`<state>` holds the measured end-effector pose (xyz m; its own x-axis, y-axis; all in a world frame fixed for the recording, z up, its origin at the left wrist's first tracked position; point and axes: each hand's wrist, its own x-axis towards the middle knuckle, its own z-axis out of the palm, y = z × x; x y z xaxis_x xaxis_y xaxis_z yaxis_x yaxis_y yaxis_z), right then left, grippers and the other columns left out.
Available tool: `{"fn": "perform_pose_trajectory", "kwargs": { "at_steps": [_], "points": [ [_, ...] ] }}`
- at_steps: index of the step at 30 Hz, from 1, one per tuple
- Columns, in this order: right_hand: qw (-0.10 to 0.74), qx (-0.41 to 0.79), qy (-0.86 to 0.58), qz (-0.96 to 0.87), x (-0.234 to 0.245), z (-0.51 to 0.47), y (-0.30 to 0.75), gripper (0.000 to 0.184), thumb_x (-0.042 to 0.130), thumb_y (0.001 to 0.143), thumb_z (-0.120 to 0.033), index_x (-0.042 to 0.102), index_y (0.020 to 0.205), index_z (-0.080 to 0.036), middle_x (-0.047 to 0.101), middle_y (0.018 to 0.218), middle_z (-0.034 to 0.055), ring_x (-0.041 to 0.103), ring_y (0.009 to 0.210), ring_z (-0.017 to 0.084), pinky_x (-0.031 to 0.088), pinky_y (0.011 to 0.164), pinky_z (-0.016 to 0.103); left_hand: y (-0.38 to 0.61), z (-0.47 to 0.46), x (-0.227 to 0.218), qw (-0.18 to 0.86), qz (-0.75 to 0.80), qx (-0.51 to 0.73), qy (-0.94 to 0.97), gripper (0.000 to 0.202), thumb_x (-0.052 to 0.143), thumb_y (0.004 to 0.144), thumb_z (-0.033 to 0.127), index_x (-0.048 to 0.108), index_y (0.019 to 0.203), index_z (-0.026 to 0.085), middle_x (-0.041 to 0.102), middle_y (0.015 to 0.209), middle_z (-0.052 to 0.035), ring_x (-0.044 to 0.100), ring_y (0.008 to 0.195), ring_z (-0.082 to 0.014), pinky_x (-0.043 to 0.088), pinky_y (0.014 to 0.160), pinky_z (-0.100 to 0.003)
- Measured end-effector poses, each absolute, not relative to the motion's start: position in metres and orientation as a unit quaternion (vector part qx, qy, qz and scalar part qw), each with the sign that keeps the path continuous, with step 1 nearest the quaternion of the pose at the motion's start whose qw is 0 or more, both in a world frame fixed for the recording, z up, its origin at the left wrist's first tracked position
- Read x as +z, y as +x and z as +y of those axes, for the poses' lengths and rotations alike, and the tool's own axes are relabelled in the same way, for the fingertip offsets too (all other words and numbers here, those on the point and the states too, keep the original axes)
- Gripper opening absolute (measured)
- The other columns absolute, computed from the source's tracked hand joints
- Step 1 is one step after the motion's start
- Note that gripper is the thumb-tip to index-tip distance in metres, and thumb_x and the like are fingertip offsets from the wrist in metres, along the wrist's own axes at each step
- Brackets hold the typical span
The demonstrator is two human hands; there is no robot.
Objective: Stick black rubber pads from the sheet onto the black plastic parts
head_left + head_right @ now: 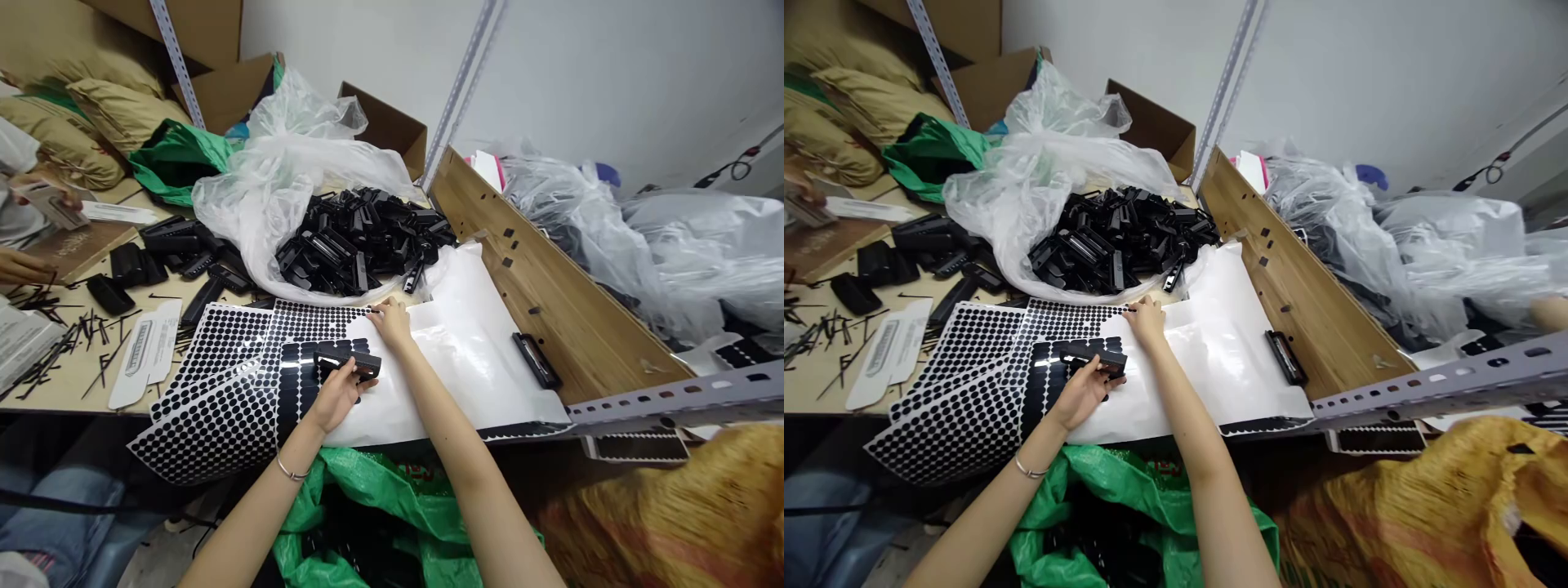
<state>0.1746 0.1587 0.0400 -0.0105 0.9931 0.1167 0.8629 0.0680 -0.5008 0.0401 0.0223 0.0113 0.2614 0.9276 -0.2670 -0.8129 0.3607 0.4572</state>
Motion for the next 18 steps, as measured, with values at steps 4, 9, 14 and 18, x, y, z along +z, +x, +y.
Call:
{"fn": "perform_pose_trajectory", "kwargs": {
  "at_steps": [4,9,14,18],
  "points": [
    [0.225,0.112,-0.684,-0.684,0.026,0.163,0.167,0.015,0.059,0.087,-0.019,0.073,0.092,-0.019,0.064,0.105,0.0104,0.056,0.105,0.027,0.044,0.086,0.04,0.041,0.022,0.008,0.789,0.268,0.534,0.144,0.027,0.074,0.076,0.039,0.064,0.07,0.014,0.069,0.073,-0.0039,0.063,0.074,-0.0156,0.051,0.07,-0.031],
    [0.252,0.111,-0.681,-0.678,0.021,0.166,0.166,0.016,0.056,0.087,-0.015,0.071,0.087,-0.018,0.066,0.1,0.0094,0.058,0.096,0.023,0.043,0.082,0.033,0.04,0.02,0.008,0.799,0.277,0.5,0.187,0.037,0.081,0.066,0.045,0.063,0.077,0.015,0.066,0.075,-0.0022,0.058,0.068,-0.012,0.042,0.056,-0.023],
    [0.275,0.1,-0.677,-0.675,0.015,0.155,0.167,0.019,0.052,0.088,-0.016,0.072,0.086,-0.017,0.068,0.096,0.0106,0.057,0.097,0.023,0.042,0.083,0.033,0.037,0.017,0.01,0.804,0.273,0.476,0.229,0.04,0.083,0.063,0.046,0.064,0.078,0.014,0.065,0.076,-0.0027,0.055,0.067,-0.0102,0.04,0.057,-0.022],
    [0.291,0.103,-0.677,-0.668,0.016,0.152,0.169,0.017,0.055,0.086,-0.016,0.072,0.086,-0.016,0.069,0.099,0.0114,0.057,0.098,0.024,0.043,0.083,0.032,0.035,0.014,0.012,0.806,0.277,0.462,0.247,0.044,0.085,0.059,0.047,0.064,0.078,0.015,0.065,0.075,-0.0018,0.051,0.062,-0.009,0.037,0.057,-0.024]
  ]
}}
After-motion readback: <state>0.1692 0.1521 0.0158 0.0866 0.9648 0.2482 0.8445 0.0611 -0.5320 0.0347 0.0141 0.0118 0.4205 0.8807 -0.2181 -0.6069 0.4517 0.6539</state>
